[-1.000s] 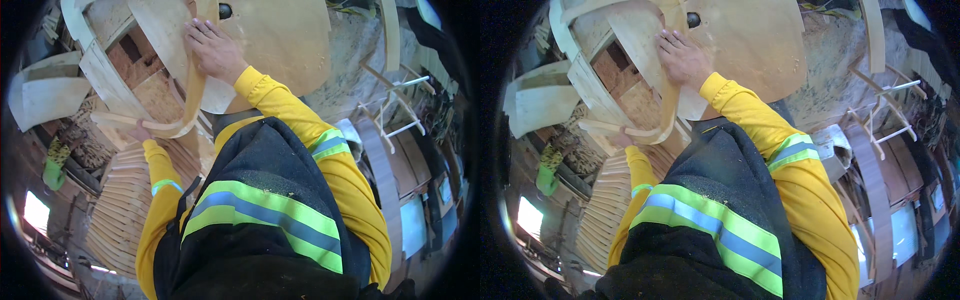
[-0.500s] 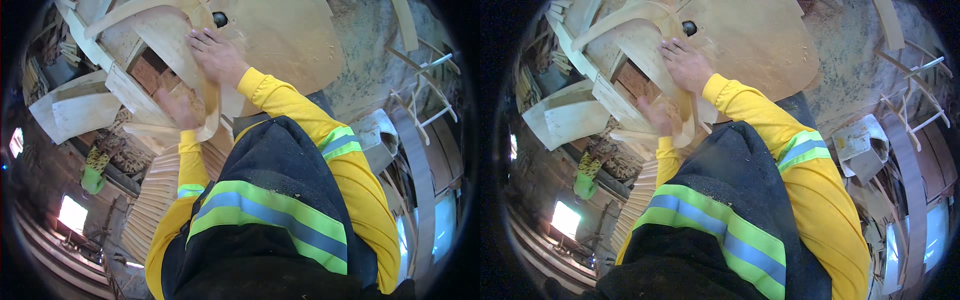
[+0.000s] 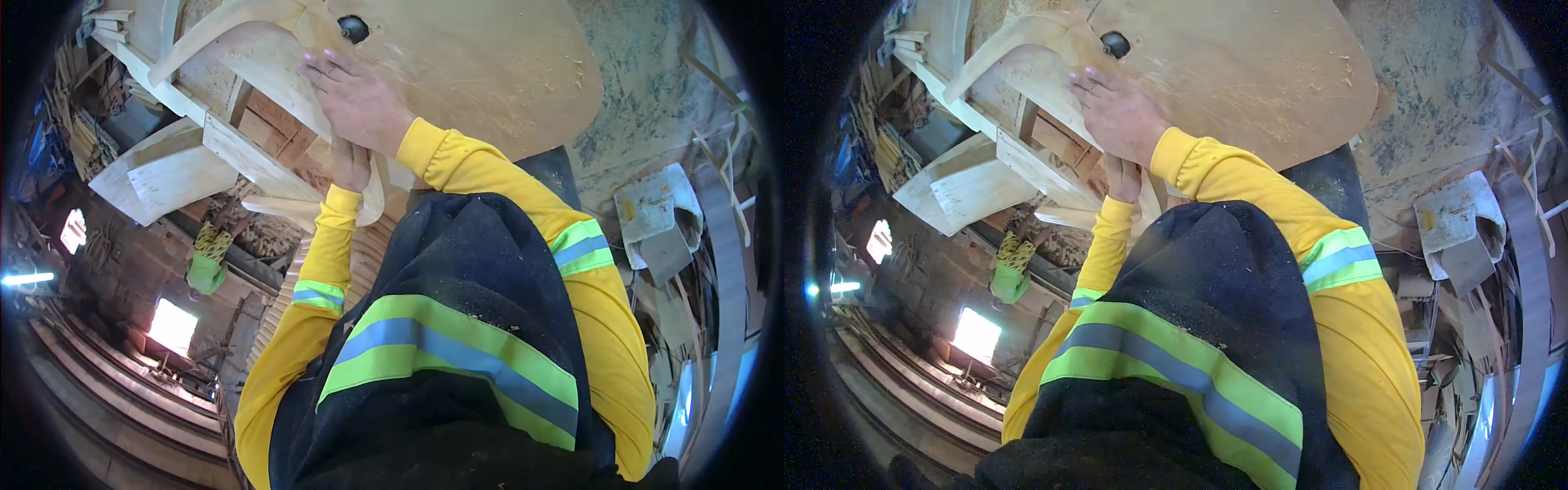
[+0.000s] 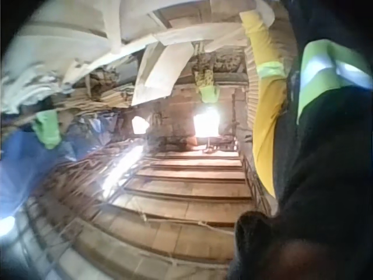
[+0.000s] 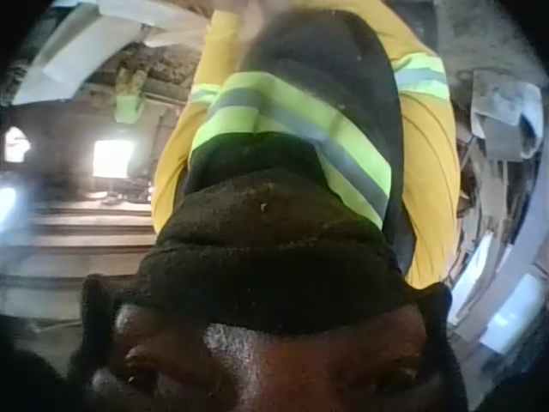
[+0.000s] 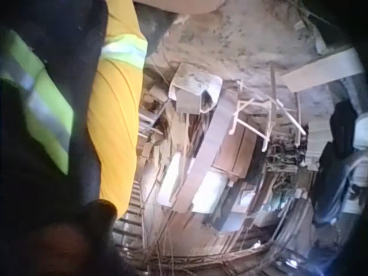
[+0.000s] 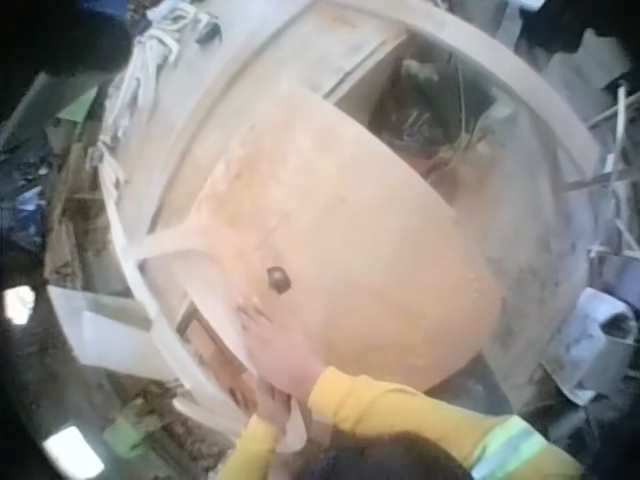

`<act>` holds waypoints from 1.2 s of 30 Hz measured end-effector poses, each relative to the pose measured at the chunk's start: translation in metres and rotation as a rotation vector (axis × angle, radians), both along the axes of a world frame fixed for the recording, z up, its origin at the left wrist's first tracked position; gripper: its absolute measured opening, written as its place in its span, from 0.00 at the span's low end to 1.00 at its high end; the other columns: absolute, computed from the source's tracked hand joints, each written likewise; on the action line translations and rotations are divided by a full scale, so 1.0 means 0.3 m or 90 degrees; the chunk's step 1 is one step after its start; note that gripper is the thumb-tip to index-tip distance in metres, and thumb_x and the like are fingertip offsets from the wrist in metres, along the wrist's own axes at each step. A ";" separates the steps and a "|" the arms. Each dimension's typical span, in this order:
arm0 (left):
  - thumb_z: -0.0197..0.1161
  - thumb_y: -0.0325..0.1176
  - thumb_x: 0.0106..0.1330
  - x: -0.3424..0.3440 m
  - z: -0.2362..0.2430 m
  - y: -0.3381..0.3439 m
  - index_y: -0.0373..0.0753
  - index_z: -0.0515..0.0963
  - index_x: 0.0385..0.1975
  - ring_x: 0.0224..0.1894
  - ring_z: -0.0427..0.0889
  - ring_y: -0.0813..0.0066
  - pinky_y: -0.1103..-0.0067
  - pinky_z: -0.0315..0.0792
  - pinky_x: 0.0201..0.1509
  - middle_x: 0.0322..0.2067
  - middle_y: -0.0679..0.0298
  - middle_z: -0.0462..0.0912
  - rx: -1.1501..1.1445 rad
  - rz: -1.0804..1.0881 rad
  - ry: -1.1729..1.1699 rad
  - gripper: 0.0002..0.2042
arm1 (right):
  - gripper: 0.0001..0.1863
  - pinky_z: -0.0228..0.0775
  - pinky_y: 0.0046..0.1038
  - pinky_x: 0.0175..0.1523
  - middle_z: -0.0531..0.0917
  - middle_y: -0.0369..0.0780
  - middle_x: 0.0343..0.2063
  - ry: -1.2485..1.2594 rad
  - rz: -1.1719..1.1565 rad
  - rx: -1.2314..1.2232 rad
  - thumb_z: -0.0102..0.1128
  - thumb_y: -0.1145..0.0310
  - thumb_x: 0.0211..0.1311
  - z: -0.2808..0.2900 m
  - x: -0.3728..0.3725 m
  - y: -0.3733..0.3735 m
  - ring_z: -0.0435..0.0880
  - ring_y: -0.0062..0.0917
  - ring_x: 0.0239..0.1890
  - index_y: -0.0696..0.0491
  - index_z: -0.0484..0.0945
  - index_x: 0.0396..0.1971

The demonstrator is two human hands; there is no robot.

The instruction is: Shaping wooden furniture components using a stationary router table.

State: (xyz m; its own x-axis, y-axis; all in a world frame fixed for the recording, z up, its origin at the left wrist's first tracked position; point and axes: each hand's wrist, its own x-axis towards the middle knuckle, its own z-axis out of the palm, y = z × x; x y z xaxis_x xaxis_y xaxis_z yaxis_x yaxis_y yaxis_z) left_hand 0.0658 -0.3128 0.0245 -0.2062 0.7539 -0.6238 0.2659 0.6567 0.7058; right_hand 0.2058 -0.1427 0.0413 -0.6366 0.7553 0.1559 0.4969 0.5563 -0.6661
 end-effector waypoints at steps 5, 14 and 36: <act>0.46 0.40 0.82 -0.018 -0.011 0.050 0.30 0.58 0.73 0.71 0.67 0.50 0.66 0.61 0.73 0.70 0.45 0.65 0.081 -0.165 0.109 0.27 | 0.24 0.51 0.35 0.81 0.76 0.42 0.67 0.014 -0.018 -0.019 0.56 0.68 0.59 -0.011 -0.016 0.007 0.67 0.30 0.74 0.61 0.82 0.55; 0.43 0.44 0.82 0.073 0.005 0.163 0.28 0.44 0.78 0.80 0.50 0.47 0.67 0.48 0.80 0.77 0.41 0.50 0.246 -0.241 0.320 0.34 | 0.18 0.65 0.40 0.74 0.82 0.43 0.57 0.284 0.052 -0.040 0.61 0.70 0.54 0.005 0.210 -0.116 0.78 0.34 0.65 0.59 0.83 0.45; 0.43 0.44 0.83 0.124 -0.030 0.414 0.29 0.38 0.79 0.79 0.52 0.51 0.71 0.47 0.80 0.77 0.41 0.50 0.266 -0.055 0.176 0.35 | 0.19 0.60 0.39 0.75 0.80 0.42 0.56 0.163 0.364 -0.124 0.58 0.65 0.56 0.059 0.136 -0.475 0.72 0.36 0.68 0.56 0.80 0.46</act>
State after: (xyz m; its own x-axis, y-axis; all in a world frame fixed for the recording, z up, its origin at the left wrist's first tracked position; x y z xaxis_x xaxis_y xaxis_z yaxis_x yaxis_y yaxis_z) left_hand 0.1031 -0.1886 0.0156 -0.2467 0.9491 -0.1959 0.5208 0.3004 0.7991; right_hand 0.2467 -0.2851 0.0591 -0.9073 0.3383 0.2499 -0.0286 0.5431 -0.8392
